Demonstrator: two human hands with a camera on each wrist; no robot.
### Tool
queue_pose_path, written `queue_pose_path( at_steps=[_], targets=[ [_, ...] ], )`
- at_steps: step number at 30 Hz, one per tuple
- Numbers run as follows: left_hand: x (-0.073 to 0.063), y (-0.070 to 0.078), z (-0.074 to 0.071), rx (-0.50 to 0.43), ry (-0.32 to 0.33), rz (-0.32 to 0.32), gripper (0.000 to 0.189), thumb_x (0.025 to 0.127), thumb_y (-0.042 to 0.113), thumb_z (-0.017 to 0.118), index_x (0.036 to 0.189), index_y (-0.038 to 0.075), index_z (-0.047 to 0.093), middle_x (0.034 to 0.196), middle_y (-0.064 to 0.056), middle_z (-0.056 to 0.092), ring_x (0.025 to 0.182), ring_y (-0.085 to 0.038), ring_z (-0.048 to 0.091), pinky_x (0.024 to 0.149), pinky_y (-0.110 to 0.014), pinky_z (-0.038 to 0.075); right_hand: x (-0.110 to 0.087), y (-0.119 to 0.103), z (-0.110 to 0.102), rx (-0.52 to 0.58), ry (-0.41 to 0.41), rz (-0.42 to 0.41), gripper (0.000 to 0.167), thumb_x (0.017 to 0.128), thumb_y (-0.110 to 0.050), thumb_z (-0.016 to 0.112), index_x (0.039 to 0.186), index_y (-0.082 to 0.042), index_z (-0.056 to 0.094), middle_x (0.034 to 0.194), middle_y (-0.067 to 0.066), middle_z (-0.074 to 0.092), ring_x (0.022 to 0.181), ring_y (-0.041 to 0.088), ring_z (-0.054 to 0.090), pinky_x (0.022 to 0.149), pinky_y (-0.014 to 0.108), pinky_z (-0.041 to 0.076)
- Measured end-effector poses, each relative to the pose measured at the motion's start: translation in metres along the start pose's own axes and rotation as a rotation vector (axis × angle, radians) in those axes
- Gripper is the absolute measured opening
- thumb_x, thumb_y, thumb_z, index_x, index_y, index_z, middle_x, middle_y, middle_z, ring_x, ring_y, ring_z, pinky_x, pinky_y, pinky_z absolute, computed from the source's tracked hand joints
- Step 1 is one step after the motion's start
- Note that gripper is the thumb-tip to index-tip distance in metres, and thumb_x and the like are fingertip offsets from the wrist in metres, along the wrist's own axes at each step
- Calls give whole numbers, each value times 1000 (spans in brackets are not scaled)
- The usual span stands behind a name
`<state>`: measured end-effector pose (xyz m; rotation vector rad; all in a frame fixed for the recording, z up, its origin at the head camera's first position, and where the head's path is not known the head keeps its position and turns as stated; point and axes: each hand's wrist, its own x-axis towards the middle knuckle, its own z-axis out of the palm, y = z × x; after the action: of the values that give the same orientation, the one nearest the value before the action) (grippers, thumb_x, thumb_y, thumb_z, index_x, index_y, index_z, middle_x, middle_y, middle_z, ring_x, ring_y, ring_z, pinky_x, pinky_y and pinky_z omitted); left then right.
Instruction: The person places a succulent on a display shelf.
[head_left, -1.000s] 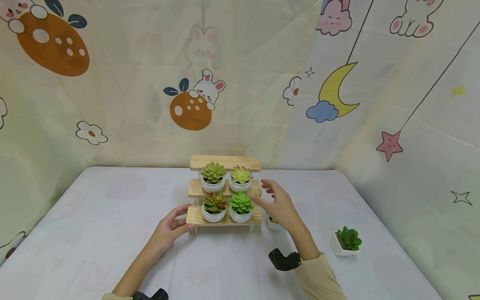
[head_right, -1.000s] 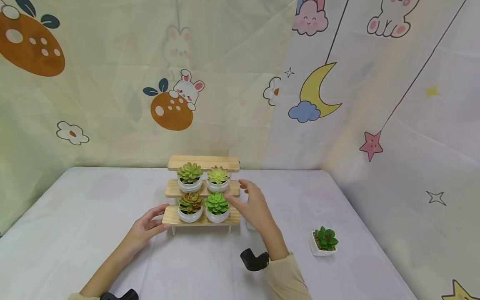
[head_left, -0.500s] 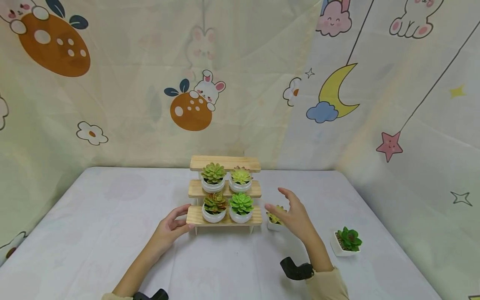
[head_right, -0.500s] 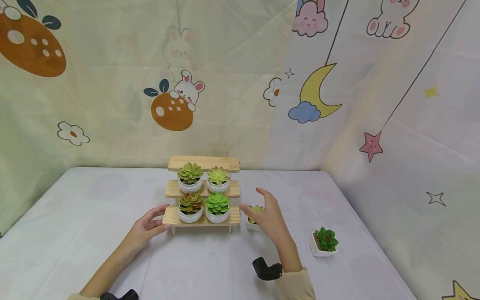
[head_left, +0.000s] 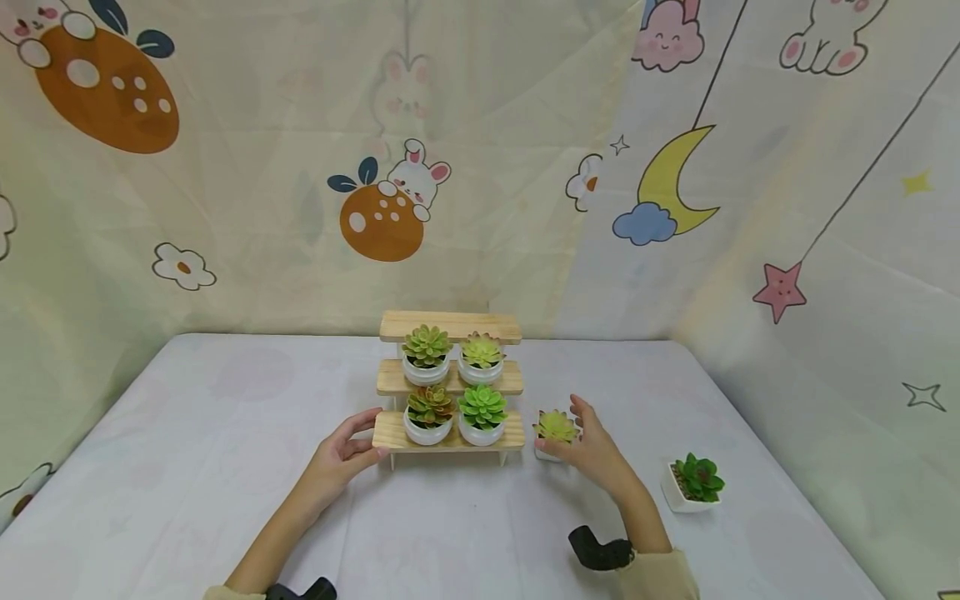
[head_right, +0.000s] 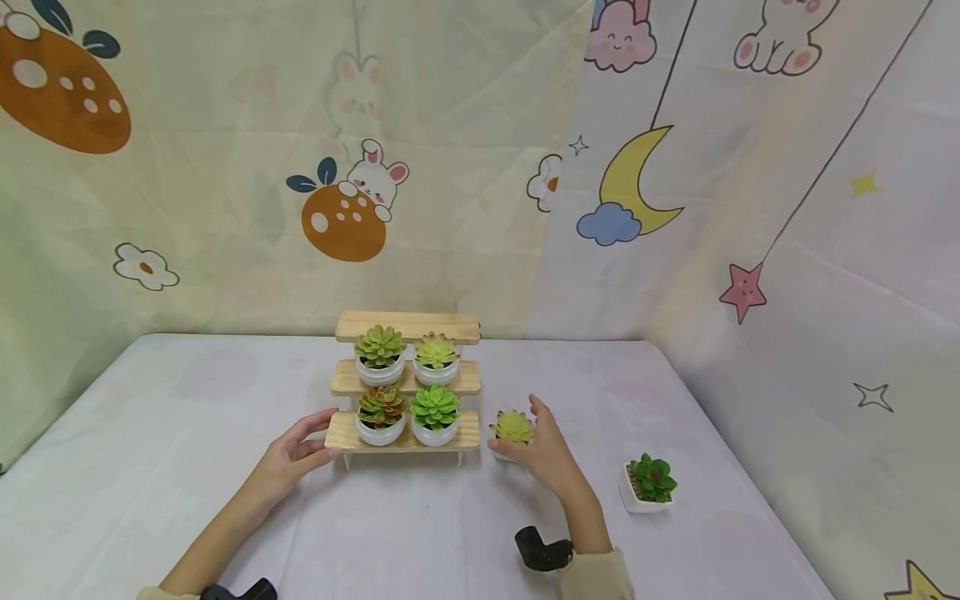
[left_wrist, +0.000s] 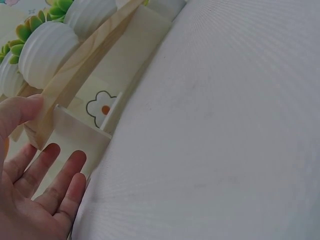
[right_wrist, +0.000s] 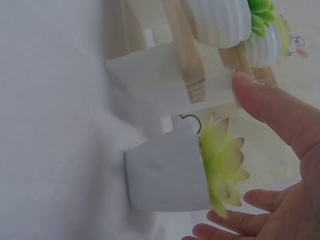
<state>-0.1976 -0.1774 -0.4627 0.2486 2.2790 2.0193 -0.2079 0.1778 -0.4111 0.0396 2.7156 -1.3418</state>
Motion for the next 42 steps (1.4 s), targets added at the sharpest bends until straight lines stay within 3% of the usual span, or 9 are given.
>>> queue_pose_path(
  at_steps=[9, 17, 23, 32, 42],
  targets=[
    [-1, 0, 0, -2, 0, -13, 61, 84, 16, 68, 138, 11, 40, 137, -16, 44, 100, -7, 60, 82, -19, 47, -1, 15, 5, -11, -12, 37, 101, 75, -35, 76, 146, -1, 13, 144, 22, 33, 127, 38, 38, 96, 56, 38],
    [0, -2, 0, 13, 11, -2, 60, 84, 15, 68, 137, 11, 41, 136, -16, 45, 98, -5, 60, 81, -18, 47, -2, 19, 5, -3, 2, 47, 96, 74, -34, 78, 144, -1, 21, 136, 22, 42, 123, 35, 42, 96, 55, 37],
    [1, -3, 0, 16, 16, -5, 60, 84, 14, 68, 137, 10, 40, 135, -16, 45, 97, -5, 60, 81, -18, 47, -1, 24, 5, 7, 23, 39, 86, 74, -27, 78, 139, 2, 29, 124, 20, 49, 112, 30, 47, 85, 44, 42],
    [2, -3, 0, 16, 16, -8, 61, 84, 14, 69, 137, 10, 40, 135, -16, 45, 97, -5, 60, 81, -17, 47, 1, 26, 6, 21, 54, 51, 71, 75, -21, 77, 132, 1, 40, 115, 14, 51, 102, 25, 48, 72, 28, 40],
    [2, -2, 0, 14, 15, 10, 60, 84, 13, 68, 137, 8, 41, 135, -17, 45, 95, -4, 61, 80, -17, 47, 1, 26, 5, 1, 65, 39, 67, 75, -22, 77, 128, 1, 43, 110, 14, 53, 99, 24, 50, 70, 28, 40]
  ],
)
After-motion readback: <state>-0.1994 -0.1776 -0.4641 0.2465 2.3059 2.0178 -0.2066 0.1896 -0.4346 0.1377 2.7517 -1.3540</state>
